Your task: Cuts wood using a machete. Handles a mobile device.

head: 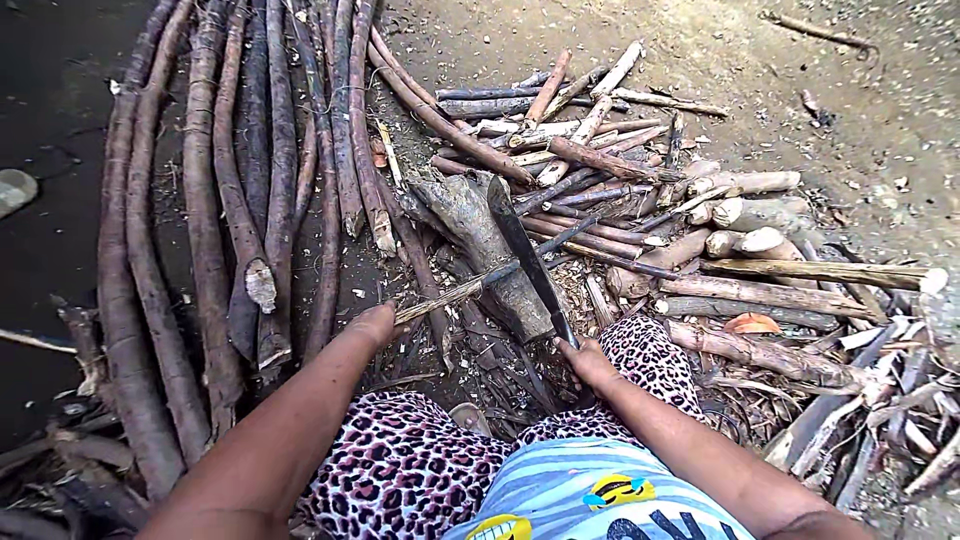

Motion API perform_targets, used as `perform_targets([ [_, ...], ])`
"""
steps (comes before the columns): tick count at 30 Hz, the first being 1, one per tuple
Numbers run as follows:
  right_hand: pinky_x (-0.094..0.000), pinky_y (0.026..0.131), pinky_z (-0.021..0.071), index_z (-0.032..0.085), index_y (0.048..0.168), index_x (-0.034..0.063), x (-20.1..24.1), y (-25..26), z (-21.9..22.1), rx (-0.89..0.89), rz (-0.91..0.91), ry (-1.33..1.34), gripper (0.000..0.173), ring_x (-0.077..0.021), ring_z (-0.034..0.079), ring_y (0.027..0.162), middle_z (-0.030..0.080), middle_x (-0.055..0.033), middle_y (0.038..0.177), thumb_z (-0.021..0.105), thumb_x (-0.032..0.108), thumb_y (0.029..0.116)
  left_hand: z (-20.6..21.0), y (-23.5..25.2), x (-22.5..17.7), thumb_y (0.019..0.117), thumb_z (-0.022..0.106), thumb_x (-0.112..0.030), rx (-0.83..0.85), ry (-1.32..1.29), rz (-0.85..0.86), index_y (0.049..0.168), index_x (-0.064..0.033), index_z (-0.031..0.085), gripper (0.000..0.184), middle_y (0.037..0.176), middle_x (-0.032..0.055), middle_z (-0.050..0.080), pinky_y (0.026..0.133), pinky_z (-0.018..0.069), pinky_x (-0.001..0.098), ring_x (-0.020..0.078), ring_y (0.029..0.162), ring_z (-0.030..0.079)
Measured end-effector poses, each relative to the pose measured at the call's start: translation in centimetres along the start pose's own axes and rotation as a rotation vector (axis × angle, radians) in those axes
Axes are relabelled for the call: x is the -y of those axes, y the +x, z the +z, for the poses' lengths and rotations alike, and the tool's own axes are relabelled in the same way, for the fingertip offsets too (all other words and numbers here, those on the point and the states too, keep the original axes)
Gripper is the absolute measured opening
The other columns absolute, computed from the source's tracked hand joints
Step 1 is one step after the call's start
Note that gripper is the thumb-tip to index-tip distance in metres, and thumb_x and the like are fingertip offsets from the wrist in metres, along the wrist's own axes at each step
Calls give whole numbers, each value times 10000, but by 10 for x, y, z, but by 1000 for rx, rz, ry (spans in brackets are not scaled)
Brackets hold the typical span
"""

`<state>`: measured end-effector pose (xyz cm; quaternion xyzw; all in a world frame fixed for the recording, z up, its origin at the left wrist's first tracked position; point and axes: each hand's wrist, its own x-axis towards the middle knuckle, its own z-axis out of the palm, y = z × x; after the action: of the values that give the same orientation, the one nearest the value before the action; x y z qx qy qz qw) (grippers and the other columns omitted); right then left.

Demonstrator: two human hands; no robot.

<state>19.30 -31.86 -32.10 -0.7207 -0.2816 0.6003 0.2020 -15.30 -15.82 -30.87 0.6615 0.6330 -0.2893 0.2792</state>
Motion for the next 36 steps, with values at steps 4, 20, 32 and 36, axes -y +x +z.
perform_targets([
  [4,-401,662,510,615,1165,-8,-6,15,-4,-87,-40,-277,426,-209,582,684,592,-123,871,495,394,1094,-6,-8,-7,1030,628,-175,151,-124,24,1586,3,245,699,1389,332,559,1068,436,633,468,1286,573],
  [20,-321,619,531,635,1097,-22,44,-13,-22,-159,-387,-175,377,-135,569,589,566,-63,736,459,311,1111,-1,-17,5,1012,671,-116,64,107,164,1328,65,584,374,1290,328,625,1063,431,679,503,1257,587],
  [32,-239,517,530,585,1000,49,92,-54,-37,-337,-932,193,210,-29,548,507,550,81,635,453,196,1071,4,-13,15,996,708,-167,6,89,159,1340,-26,617,383,1303,270,648,1047,449,680,473,1251,605],
  [36,-298,527,582,515,989,135,161,-78,-44,-355,-1450,441,156,-67,587,536,574,91,669,416,171,1103,1,-16,7,1025,642,-114,-36,151,153,1410,-43,563,399,1358,271,617,1026,470,680,481,1271,596],
])
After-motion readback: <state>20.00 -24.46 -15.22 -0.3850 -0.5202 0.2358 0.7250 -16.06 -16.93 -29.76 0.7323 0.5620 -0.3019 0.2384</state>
